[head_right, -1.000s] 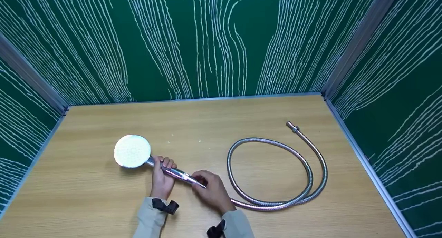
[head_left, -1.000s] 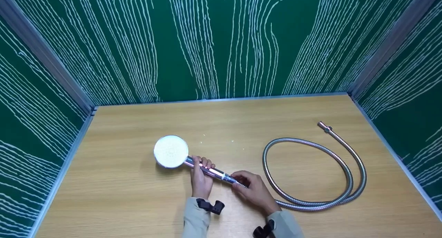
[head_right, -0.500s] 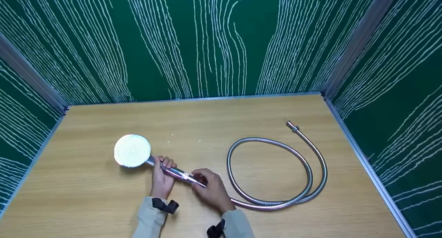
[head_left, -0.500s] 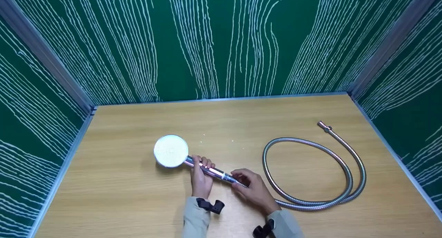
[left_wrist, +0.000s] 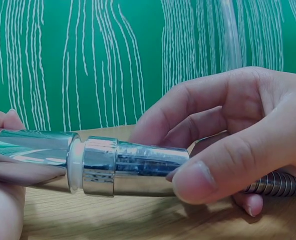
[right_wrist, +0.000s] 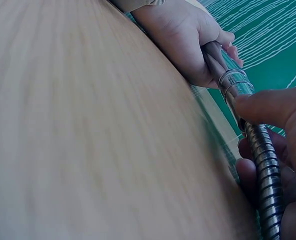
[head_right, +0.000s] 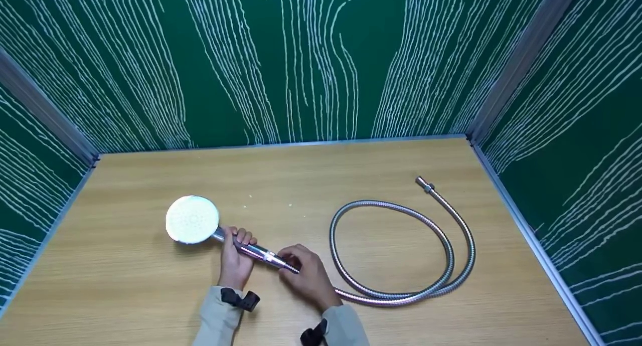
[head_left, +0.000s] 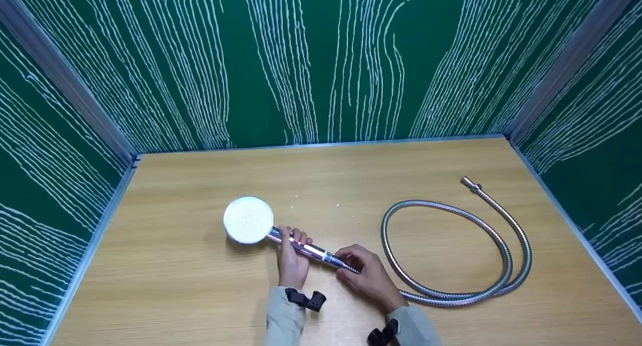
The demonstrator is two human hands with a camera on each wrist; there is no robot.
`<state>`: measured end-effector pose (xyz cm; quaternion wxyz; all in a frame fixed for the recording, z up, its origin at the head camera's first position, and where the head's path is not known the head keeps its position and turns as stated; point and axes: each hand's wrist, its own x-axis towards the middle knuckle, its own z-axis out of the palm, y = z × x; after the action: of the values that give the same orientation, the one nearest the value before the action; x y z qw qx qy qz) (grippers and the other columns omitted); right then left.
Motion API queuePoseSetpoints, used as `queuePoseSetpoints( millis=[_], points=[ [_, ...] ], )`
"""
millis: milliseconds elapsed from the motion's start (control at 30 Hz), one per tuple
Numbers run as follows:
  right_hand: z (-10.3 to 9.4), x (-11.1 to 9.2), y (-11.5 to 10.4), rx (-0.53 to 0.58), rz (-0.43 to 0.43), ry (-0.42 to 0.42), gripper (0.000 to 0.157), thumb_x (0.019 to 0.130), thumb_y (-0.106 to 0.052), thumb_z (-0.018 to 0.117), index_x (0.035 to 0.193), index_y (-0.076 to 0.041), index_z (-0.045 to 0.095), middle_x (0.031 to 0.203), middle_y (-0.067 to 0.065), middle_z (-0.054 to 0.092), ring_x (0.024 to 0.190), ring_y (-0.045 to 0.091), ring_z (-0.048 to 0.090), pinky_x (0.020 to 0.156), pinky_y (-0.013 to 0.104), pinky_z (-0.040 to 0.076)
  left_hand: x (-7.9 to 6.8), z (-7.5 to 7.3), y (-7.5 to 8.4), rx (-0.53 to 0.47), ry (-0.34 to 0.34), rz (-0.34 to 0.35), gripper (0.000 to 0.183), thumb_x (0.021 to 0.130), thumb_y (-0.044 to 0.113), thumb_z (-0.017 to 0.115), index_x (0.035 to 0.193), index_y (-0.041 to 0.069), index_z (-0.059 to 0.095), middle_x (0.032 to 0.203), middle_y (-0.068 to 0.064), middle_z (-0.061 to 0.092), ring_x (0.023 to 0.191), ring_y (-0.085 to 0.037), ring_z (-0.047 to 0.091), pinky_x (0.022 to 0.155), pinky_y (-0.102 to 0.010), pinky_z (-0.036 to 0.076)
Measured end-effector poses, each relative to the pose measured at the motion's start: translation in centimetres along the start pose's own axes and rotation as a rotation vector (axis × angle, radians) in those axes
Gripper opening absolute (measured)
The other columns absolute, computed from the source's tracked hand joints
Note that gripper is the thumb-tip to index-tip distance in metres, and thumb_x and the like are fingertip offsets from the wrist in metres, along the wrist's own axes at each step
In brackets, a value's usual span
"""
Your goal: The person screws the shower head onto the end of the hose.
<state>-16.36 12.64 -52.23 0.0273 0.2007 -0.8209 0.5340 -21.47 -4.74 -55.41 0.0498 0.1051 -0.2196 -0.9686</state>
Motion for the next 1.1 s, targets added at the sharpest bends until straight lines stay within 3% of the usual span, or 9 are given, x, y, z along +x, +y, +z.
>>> queuePoseSetpoints(
  millis=[300,600,800,933,1100],
  points=[
    [-0.1,0.0,-0.3,-0.008,0.006,0.002,0.029,0.074,0.006,0.074,0.101,-0.001,0.065,0.094,0.008,0.067,0.083,0.014,0.06,0.075,0.028,0.049,0.1,0.1,0.1,-0.008,0.002,-0.002,0.035,0.095,0.043,0.04,0.075,0.014,0.04,0.061,0.004,0.039,0.058,-0.01,0.037,0.062,-0.024,0.033],
    [0.7,0.1,3.0,-0.012,-0.009,0.013,0.029,0.076,0.001,0.075,0.103,-0.006,0.066,0.092,0.006,0.067,0.077,0.008,0.056,0.066,0.023,0.047,0.1,0.1,0.1,0.015,0.0,-0.002,0.036,0.1,0.038,0.032,0.074,0.015,0.04,0.06,0.005,0.039,0.057,-0.009,0.036,0.061,-0.024,0.034],
    [0.6,0.1,3.6,0.02,-0.006,0.005,0.027,0.078,-0.006,0.075,0.104,-0.011,0.067,0.094,0.002,0.068,0.079,0.005,0.057,0.069,0.021,0.048,0.1,0.1,0.1,0.011,0.021,-0.009,0.035,0.097,0.041,0.039,0.075,0.014,0.041,0.061,0.004,0.039,0.057,-0.01,0.037,0.062,-0.024,0.034],
    [0.6,0.0,3.2,-0.001,0.006,-0.001,0.028,0.078,-0.002,0.074,0.105,-0.007,0.066,0.095,0.006,0.068,0.078,0.008,0.058,0.07,0.023,0.049,0.0,0.0,0.0,0.005,0.023,-0.012,0.035,0.096,0.042,0.041,0.075,0.014,0.04,0.062,0.003,0.039,0.058,-0.01,0.037,0.063,-0.024,0.034],
    [0.1,0.0,1.0,-0.009,0.017,-0.021,0.026,0.079,0.002,0.071,0.104,0.001,0.065,0.095,0.011,0.068,0.08,0.013,0.059,0.072,0.026,0.05,0.0,0.0,0.0,0.005,0.018,-0.007,0.036,0.097,0.042,0.04,0.074,0.014,0.04,0.062,0.003,0.038,0.059,-0.01,0.036,0.063,-0.024,0.034]
  ],
)
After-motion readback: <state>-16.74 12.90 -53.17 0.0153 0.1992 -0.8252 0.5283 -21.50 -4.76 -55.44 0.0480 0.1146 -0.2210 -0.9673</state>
